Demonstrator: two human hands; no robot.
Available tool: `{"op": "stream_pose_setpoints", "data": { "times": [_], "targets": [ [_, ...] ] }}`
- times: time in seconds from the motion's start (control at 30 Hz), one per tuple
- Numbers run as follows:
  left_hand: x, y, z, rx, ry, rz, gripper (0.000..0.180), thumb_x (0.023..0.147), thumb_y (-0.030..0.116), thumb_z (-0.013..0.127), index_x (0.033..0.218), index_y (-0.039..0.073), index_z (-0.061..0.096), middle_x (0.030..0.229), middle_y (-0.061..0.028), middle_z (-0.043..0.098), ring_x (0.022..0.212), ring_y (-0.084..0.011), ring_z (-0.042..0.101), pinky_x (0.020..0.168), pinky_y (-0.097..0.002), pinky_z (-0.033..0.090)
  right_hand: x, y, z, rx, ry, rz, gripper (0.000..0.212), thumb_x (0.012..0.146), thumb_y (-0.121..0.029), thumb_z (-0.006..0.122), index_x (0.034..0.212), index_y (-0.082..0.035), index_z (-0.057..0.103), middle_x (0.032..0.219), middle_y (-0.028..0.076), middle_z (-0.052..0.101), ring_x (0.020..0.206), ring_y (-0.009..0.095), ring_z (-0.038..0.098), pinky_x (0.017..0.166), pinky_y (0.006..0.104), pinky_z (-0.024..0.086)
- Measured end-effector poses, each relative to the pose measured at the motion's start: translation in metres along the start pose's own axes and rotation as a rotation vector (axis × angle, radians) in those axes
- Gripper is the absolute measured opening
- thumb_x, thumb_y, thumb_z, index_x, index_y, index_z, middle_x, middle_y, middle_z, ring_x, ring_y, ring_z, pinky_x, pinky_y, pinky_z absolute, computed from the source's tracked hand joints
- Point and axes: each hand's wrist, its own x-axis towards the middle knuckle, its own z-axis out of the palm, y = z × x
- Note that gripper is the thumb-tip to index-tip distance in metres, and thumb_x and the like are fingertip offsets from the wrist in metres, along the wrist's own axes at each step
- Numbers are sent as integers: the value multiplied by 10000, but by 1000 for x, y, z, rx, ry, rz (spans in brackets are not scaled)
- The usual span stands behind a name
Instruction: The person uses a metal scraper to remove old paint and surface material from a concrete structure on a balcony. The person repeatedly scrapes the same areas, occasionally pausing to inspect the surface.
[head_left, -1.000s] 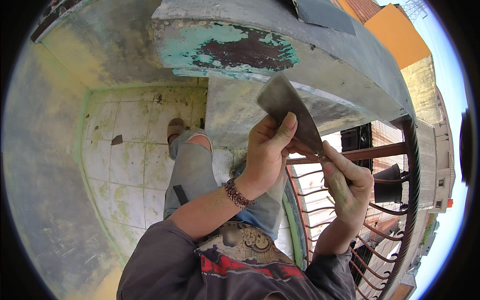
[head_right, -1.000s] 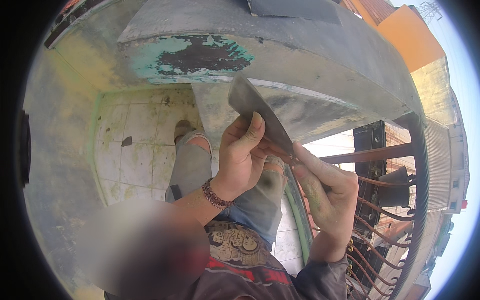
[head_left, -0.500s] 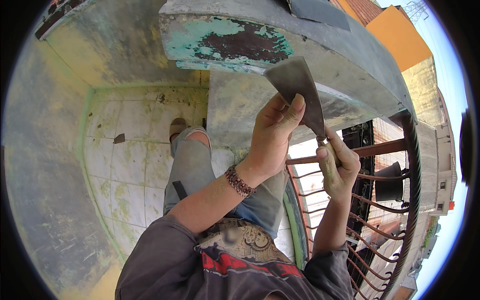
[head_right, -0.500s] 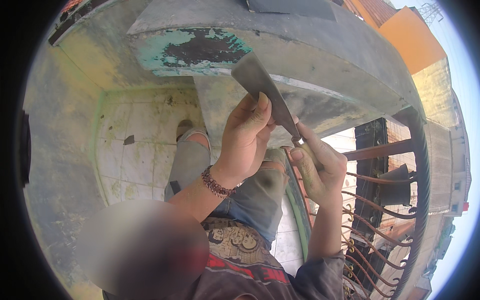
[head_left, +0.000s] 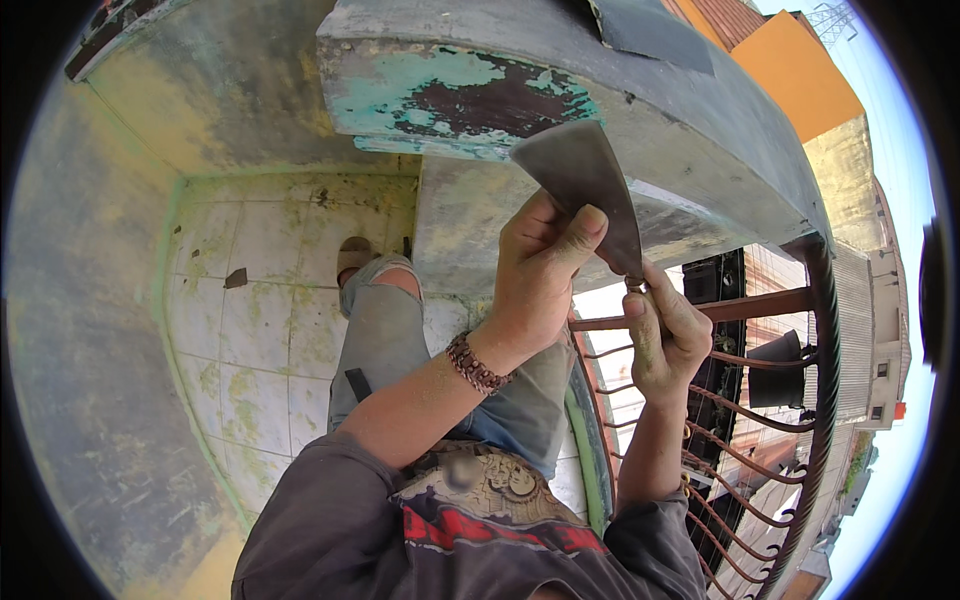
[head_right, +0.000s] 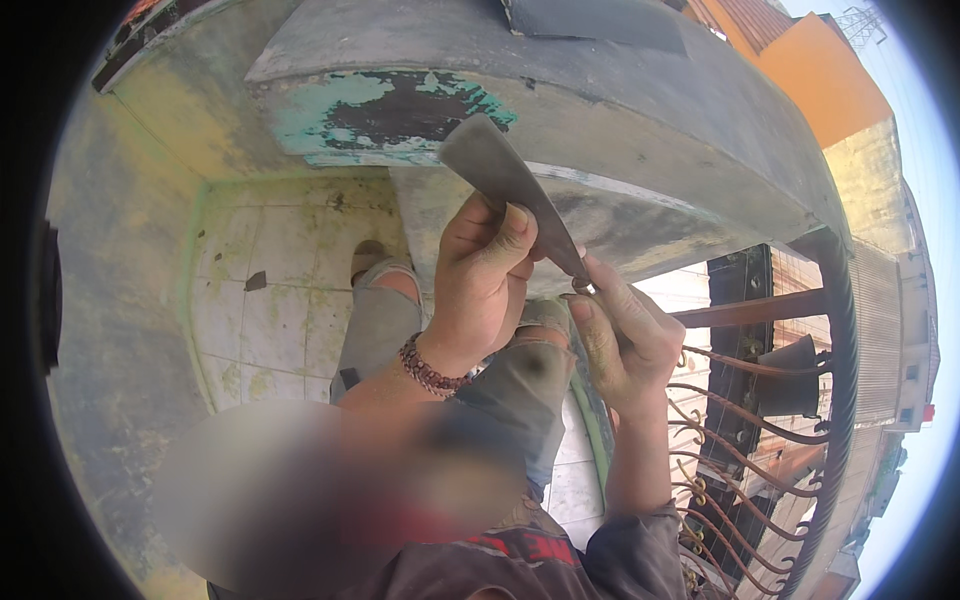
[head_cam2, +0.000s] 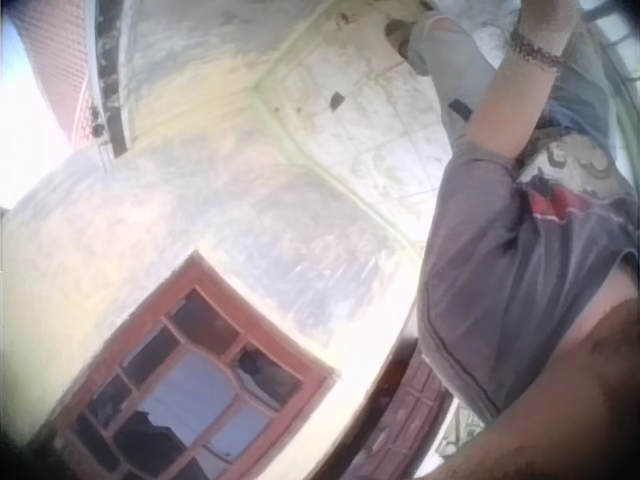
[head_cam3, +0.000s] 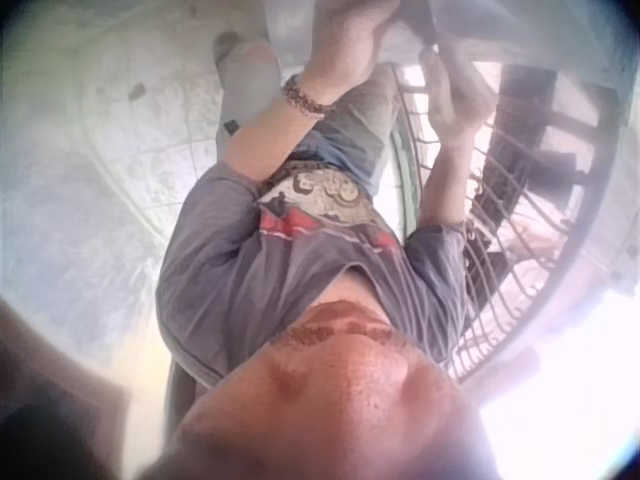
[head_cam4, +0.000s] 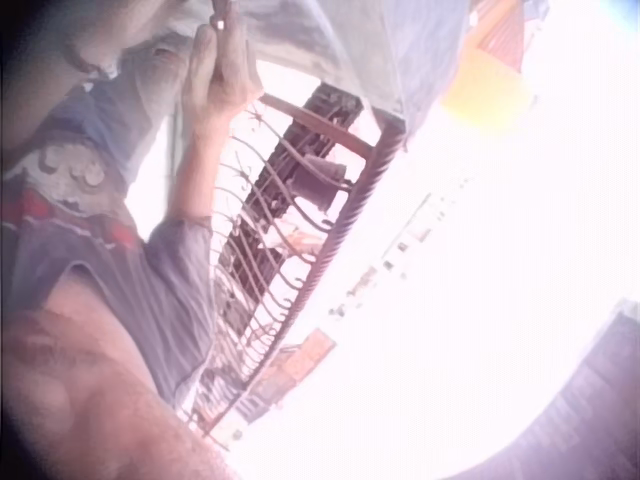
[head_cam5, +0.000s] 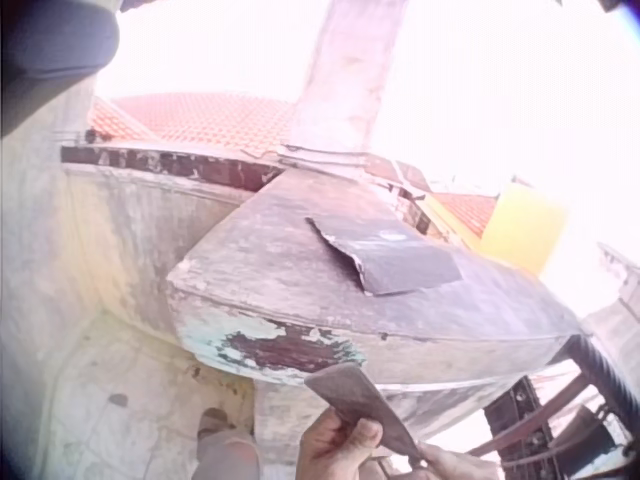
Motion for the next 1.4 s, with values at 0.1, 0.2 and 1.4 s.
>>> {"op": "stream_pose_setpoints", "data": {
  "times": [0.1,0.2,1.4],
  "targets": [
    [-1,7,-6,8,-1,-9,201,961,164,624,1065,-4,587,899,-37,655,780,-98,617,721,-256,510,2,0,4,-3,1,-41,368,885,-48,678,1231,59,614,847,154,716,743,147,676,677,250,504],
    [-1,-9,7,-24,23,-20,192,948,154,643,1053,1,593,875,-31,656,743,-90,615,667,-254,514,-11,4,-12,95,17,122,355,902,-85,668,1216,71,619,782,119,702,697,116,635,648,235,485],
    [1,4,-25,93,-171,-76,271,1004,319,523,1052,55,556,962,-81,659,893,-195,641,823,-377,501,-6,40,26,-45,170,-276,347,838,-50,717,1168,41,657,731,120,674,619,133,589,568,248,455]
  ]
}}
